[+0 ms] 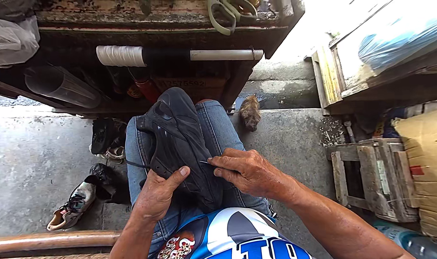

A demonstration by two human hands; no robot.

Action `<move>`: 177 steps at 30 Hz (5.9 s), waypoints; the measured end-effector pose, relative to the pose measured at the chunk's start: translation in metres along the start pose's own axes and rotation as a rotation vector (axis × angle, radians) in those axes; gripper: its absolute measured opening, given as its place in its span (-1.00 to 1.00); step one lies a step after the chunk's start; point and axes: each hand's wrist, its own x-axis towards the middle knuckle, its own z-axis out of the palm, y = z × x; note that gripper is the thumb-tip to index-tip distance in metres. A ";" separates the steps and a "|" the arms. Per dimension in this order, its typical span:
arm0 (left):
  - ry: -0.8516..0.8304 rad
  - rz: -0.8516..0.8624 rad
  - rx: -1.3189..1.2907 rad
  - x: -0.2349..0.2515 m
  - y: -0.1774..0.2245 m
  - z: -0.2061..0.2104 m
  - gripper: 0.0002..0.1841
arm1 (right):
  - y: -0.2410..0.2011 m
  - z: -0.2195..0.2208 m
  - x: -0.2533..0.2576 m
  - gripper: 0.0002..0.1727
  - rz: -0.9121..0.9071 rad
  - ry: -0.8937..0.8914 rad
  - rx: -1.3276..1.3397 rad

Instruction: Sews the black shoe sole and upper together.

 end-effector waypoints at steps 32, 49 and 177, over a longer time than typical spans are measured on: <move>-0.144 0.184 0.340 -0.019 0.028 -0.033 -0.61 | -0.021 -0.020 0.025 -0.76 -0.102 -0.141 -0.353; -0.126 0.594 1.457 0.004 0.018 -0.010 -0.79 | -0.014 -0.013 0.015 -0.77 -0.071 -0.071 -0.320; 0.003 0.319 1.109 -0.002 0.019 -0.035 -0.80 | -0.002 -0.030 -0.009 -0.83 0.220 -0.103 0.311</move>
